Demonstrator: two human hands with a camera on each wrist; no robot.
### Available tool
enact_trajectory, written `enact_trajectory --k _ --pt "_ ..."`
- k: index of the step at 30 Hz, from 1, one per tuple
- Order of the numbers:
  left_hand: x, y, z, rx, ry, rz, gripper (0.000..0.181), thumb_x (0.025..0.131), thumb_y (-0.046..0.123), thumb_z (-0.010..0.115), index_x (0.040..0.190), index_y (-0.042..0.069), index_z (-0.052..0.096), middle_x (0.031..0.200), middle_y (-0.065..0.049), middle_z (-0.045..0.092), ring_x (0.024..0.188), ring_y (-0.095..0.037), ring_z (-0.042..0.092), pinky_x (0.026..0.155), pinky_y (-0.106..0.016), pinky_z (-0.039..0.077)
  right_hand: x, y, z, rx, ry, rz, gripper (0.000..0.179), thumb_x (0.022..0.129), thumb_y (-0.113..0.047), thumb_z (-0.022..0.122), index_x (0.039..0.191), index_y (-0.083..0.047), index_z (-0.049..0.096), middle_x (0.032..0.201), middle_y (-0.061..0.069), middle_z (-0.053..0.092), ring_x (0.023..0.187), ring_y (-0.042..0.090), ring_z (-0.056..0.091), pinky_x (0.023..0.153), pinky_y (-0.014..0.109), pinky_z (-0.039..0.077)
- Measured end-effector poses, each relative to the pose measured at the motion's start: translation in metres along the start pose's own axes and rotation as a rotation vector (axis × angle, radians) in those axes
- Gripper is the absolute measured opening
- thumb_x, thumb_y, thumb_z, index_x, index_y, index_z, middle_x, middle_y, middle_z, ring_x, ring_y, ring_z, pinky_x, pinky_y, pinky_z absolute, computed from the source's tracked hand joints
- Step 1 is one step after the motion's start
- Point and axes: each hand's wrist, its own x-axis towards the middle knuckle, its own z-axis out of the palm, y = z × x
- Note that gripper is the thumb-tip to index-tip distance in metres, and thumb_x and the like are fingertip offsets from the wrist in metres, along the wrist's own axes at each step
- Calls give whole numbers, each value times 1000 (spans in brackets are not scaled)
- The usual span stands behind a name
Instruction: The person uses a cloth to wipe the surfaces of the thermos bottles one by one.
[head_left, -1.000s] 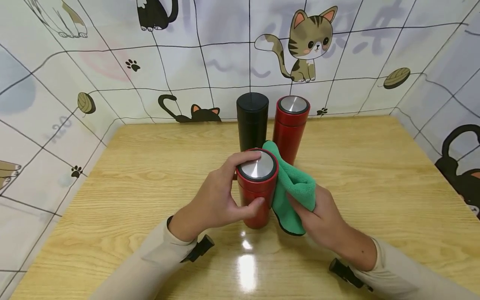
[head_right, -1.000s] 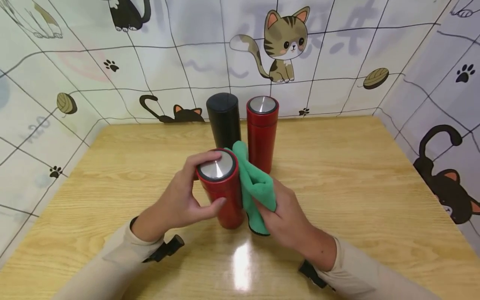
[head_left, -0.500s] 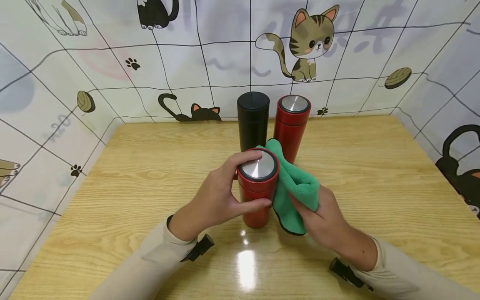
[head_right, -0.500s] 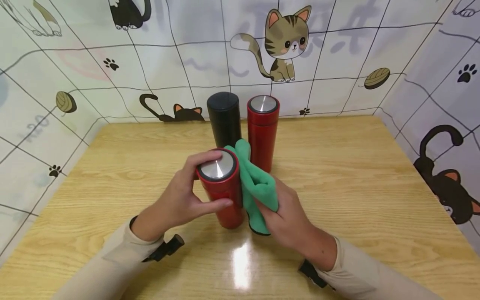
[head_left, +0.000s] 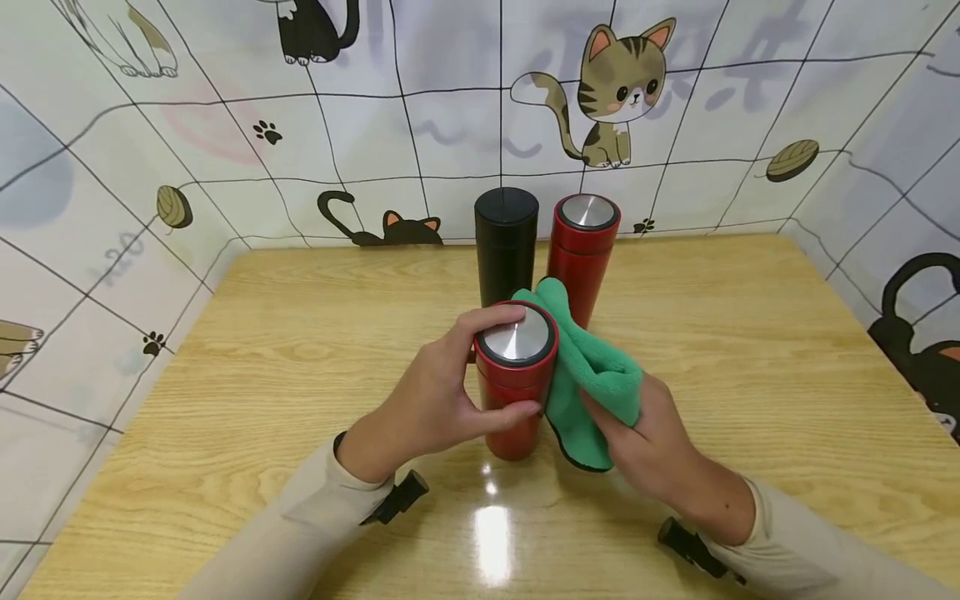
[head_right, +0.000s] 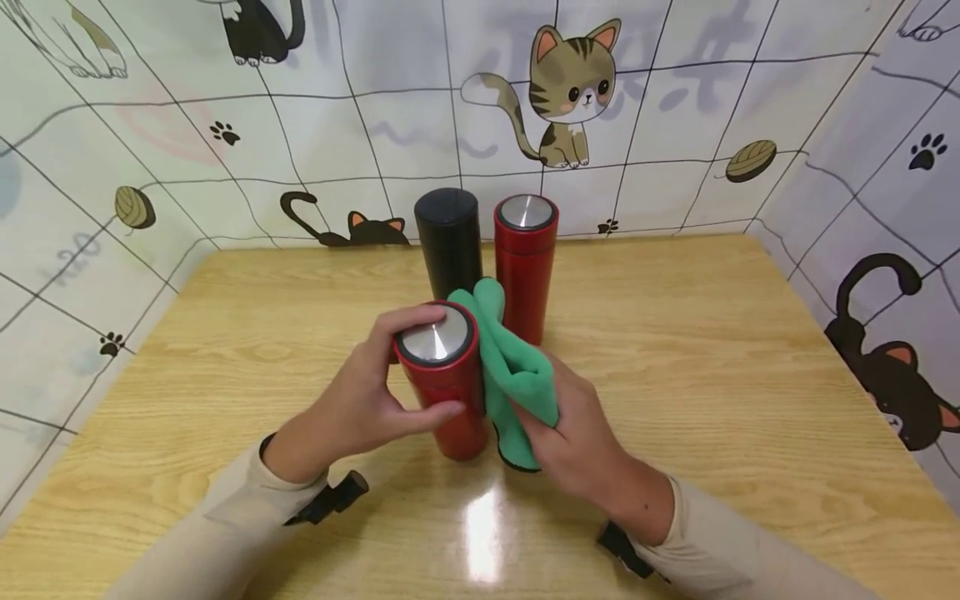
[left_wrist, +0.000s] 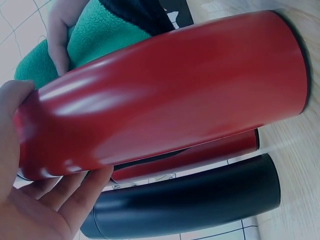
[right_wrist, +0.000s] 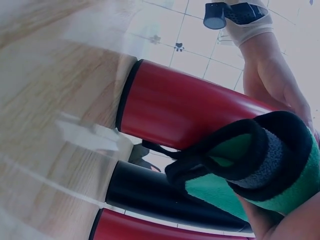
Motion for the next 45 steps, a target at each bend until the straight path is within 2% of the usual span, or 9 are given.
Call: enact_trajectory --k 7,11,15,20,24,29,33,38,45 --pt "1 1 -2 -29 -24 -17 88 77 22 86 145 13 31 135 -9 59 115 -16 65 94 -25 56 1 0 1 -43 31 -38 62 93 12 54 150 -12 46 152 1 50 136 6 51 103 17 46" --pt "-1 0 -2 -71 -51 -38 88 79 21 85 146 14 30 136 -8 59 118 -16 63 96 -26 56 0 1 2 -21 22 -30 62 93 12 54 150 -12 46 153 -1 49 137 6 49 103 17 46" --pt "-1 0 -3 -99 -59 -28 88 80 20 84 147 14 28 137 -8 58 121 -15 62 98 -27 55 1 1 2 1 22 -62 61 92 14 53 149 -8 46 154 3 47 140 10 48 106 18 45" --pt "0 0 -3 -115 -71 -37 88 81 19 84 148 14 27 138 -7 57 124 -16 60 99 -28 55 0 3 2 -10 27 -20 60 94 12 53 149 -12 47 153 1 48 138 8 49 105 18 45" --pt "-1 0 -4 -139 -91 -45 87 80 17 85 147 13 29 137 -8 58 122 -17 61 97 -28 56 -3 4 1 17 12 -24 61 93 15 52 149 -7 45 155 7 46 141 12 47 106 20 46" --pt "0 -1 -6 -151 -79 -33 85 78 16 86 146 13 34 139 -7 54 122 -16 59 97 -27 55 -1 4 1 17 3 -54 61 92 15 52 149 -6 46 155 11 45 142 16 47 107 21 45" --pt "0 0 -7 -108 -56 -1 82 79 18 86 145 12 38 143 -8 48 125 -17 57 100 -28 54 -1 3 1 23 -5 -39 61 93 15 52 149 -8 45 156 8 45 142 15 46 108 22 45" --pt "1 3 -11 29 -8 67 75 81 23 83 143 12 43 147 -9 44 130 -19 54 105 -32 51 -1 3 0 15 8 -64 60 92 16 51 148 -5 46 156 11 44 143 17 45 109 22 43" --pt "1 6 -13 138 32 138 71 82 26 81 142 10 46 153 -11 42 134 -21 53 107 -32 49 -3 2 1 24 1 -18 60 95 12 51 150 -10 45 156 5 45 141 12 46 108 20 44"
